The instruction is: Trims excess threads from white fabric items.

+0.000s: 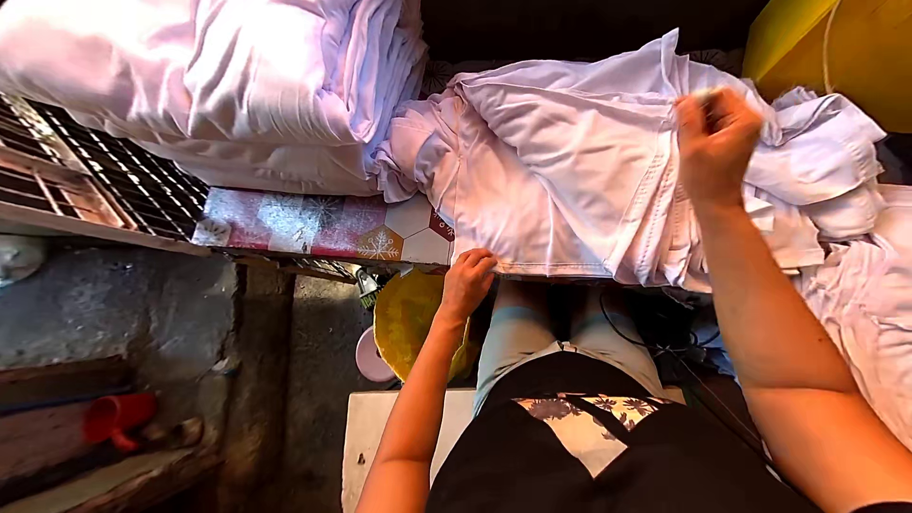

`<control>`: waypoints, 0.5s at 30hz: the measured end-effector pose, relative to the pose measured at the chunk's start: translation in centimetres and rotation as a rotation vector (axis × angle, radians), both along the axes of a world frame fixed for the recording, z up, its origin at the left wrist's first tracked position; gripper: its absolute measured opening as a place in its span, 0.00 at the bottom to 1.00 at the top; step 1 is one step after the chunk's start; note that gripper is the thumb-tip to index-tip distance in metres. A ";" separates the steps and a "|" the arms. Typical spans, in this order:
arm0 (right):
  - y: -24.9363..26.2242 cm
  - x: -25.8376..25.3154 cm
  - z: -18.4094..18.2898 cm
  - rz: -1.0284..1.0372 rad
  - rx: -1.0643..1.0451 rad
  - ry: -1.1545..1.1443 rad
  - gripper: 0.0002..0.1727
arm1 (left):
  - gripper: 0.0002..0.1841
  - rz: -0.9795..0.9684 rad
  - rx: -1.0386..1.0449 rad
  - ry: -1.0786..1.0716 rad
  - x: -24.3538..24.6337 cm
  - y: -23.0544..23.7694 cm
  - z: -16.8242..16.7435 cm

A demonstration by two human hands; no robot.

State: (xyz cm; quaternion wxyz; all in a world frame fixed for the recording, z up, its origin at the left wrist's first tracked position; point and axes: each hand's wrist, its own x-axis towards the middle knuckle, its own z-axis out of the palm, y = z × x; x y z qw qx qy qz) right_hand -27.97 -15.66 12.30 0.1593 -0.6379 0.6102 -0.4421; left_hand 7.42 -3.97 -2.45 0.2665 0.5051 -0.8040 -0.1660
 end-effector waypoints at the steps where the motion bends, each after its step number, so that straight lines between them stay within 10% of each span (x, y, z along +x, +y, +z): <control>1: 1.2 1.1 -1.1 0.060 0.032 -0.005 0.21 | 0.09 -0.034 0.015 0.016 0.3 -0.2 0.4; 11: 7.4 7.8 -8.6 0.353 0.372 -0.284 0.11 | 0.07 -0.152 0.028 0.010 1.6 -1.3 1.1; 15: 8.7 11.3 -10.3 0.516 0.308 -0.160 0.25 | 0.06 -0.103 0.033 0.097 1.0 -1.0 1.7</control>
